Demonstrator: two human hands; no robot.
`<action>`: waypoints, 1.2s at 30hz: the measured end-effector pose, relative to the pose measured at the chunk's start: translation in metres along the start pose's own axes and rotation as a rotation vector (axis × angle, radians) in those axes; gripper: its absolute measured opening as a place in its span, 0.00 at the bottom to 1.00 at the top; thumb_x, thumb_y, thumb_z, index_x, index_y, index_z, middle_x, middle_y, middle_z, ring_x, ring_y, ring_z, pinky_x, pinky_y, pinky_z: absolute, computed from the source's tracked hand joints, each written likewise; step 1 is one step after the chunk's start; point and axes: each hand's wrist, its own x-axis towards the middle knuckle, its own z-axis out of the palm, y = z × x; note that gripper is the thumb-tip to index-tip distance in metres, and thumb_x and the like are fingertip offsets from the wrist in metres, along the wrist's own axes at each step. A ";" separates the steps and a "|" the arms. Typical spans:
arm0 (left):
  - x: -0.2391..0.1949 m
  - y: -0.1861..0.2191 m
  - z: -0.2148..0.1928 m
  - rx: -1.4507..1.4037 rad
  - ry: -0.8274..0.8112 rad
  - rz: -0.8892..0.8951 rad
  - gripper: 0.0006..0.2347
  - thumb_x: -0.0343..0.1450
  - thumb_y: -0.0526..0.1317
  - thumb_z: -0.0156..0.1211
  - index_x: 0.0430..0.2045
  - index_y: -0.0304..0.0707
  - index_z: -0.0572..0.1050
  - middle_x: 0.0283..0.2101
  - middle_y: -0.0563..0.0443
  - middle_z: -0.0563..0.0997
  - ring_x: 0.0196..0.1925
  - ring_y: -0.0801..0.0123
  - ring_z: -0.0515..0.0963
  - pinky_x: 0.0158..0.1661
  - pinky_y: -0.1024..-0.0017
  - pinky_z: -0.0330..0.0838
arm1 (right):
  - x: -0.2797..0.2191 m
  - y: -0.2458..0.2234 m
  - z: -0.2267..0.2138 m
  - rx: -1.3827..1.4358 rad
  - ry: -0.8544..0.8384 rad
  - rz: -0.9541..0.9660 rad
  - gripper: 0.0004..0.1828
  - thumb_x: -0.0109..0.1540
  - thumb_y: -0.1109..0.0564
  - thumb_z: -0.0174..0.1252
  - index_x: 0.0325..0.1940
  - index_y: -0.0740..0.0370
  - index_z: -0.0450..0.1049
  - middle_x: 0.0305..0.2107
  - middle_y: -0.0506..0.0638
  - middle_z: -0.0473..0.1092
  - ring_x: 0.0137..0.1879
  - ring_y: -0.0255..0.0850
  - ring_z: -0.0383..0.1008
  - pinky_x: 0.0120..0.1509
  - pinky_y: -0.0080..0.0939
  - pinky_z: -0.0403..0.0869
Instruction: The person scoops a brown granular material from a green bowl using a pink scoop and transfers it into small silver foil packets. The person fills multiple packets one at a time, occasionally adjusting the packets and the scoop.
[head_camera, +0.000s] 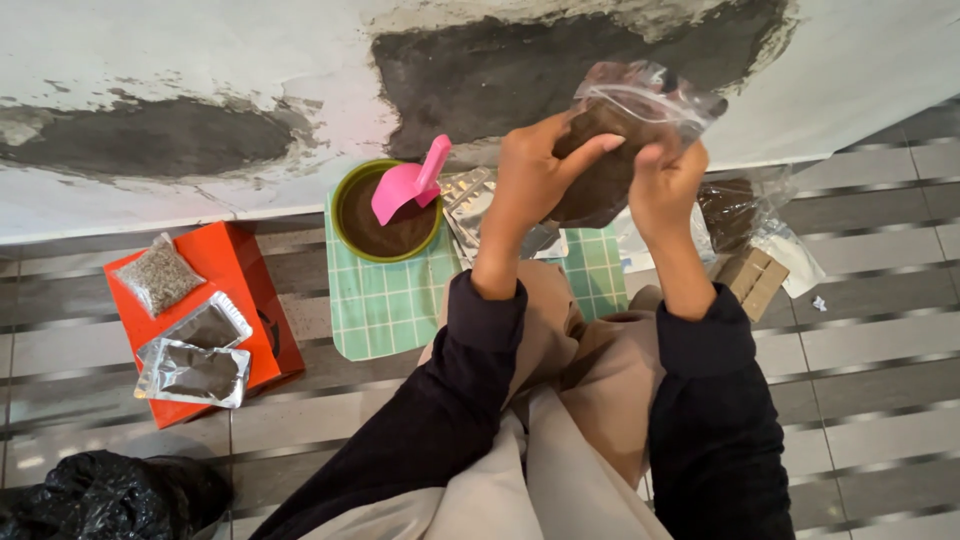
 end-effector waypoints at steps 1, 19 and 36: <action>-0.003 -0.006 0.006 -0.001 -0.002 -0.002 0.17 0.72 0.53 0.61 0.22 0.38 0.73 0.16 0.56 0.59 0.19 0.75 0.56 0.24 0.70 0.50 | -0.002 0.027 -0.004 -0.001 0.001 0.003 0.44 0.64 0.19 0.45 0.49 0.64 0.74 0.20 0.40 0.52 0.26 0.27 0.47 0.29 0.36 0.50; 0.005 -0.015 -0.039 -1.178 -0.422 0.027 0.34 0.77 0.54 0.64 0.75 0.46 0.55 0.68 0.48 0.73 0.76 0.60 0.72 0.74 0.57 0.71 | -0.004 0.002 0.043 0.044 -0.309 0.031 0.44 0.58 0.18 0.49 0.47 0.63 0.71 0.30 0.46 0.67 0.33 0.32 0.63 0.35 0.35 0.62; -0.020 0.018 -0.060 -0.444 -0.175 -0.182 0.42 0.66 0.69 0.63 0.72 0.50 0.56 0.63 0.49 0.73 0.66 0.63 0.75 0.64 0.62 0.67 | 0.003 -0.012 0.033 -0.110 -0.357 -0.328 0.50 0.67 0.34 0.58 0.81 0.54 0.38 0.68 0.60 0.53 0.71 0.54 0.59 0.77 0.54 0.61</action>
